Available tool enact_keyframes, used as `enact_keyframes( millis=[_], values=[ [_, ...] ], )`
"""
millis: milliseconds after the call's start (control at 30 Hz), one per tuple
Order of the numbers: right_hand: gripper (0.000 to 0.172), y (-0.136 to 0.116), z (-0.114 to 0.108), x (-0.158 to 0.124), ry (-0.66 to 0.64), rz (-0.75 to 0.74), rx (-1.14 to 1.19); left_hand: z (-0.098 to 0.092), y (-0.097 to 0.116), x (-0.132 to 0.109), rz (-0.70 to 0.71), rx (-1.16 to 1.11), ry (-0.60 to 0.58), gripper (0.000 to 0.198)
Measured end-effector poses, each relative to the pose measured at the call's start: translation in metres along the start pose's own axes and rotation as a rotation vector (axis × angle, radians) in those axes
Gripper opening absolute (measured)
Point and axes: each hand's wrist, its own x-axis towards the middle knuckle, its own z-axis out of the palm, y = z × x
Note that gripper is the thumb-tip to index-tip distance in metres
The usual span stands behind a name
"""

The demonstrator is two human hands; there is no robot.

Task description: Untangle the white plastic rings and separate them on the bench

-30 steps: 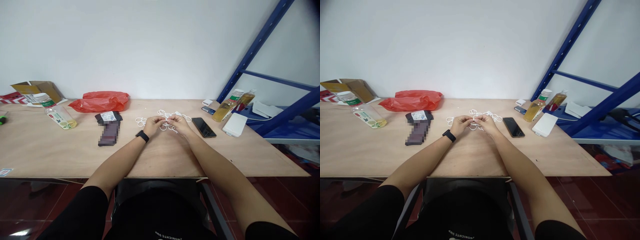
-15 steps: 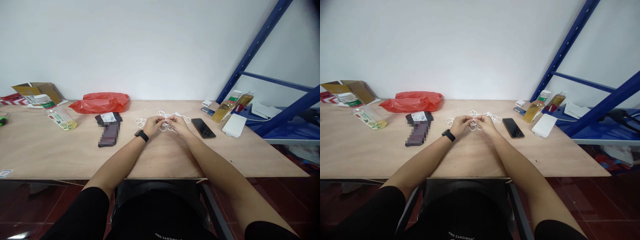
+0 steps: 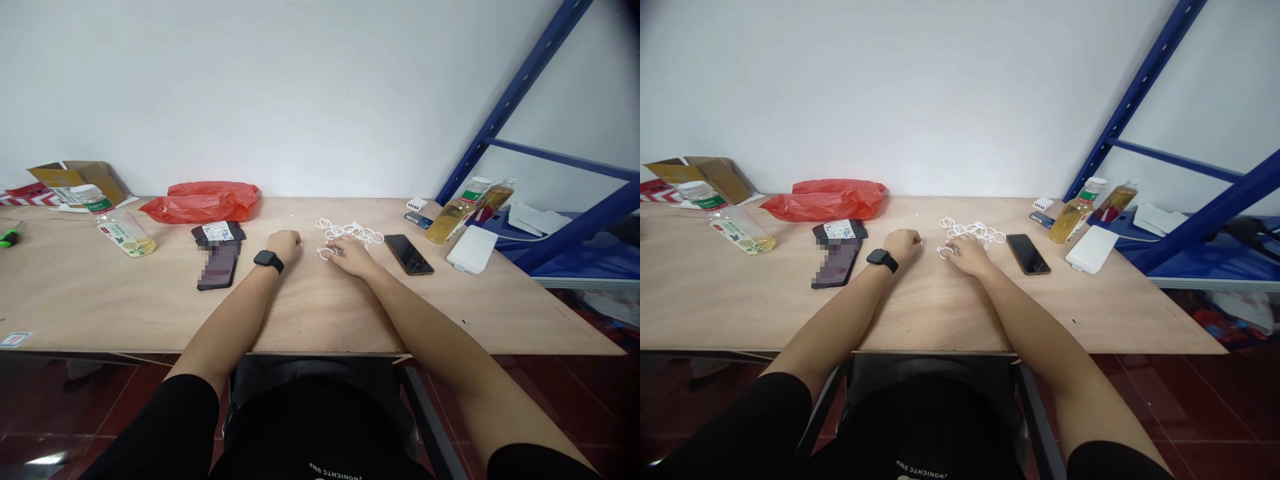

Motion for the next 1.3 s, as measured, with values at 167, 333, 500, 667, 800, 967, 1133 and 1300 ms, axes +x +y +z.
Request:
enact_keyframes(
  millis=[167,333,500,667,800,967,1133,1300],
  values=[
    [0.031,-0.017,0.01,0.001,-0.029,-0.028,-0.169,-0.006,-0.003,-0.002,-0.092,0.106,-0.036,0.021],
    [0.021,-0.016,0.009,0.001,-0.026,0.03,-0.126,-0.005,0.005,-0.007,-0.029,0.095,-0.002,0.023],
    [0.008,-0.012,0.005,0.002,0.023,0.018,-0.002,0.005,0.029,-0.011,0.102,-0.146,0.085,0.021],
    [0.005,-0.008,0.003,0.003,0.132,0.021,0.283,0.02,0.044,-0.013,0.102,-0.569,0.132,0.017],
    [0.019,-0.007,0.001,0.003,0.256,0.178,0.636,0.03,0.051,-0.01,0.042,-0.996,0.156,0.027],
    [0.026,-0.01,-0.002,0.005,0.302,0.219,1.009,0.032,0.054,-0.006,0.047,-1.294,0.117,0.04],
    [0.028,-0.01,-0.005,0.005,0.254,0.25,1.171,0.027,0.052,-0.008,0.128,-1.306,0.097,0.042],
    [0.026,-0.007,-0.005,0.004,0.221,0.247,1.208,0.025,0.052,-0.01,0.227,-1.146,0.213,0.029]
  ],
)
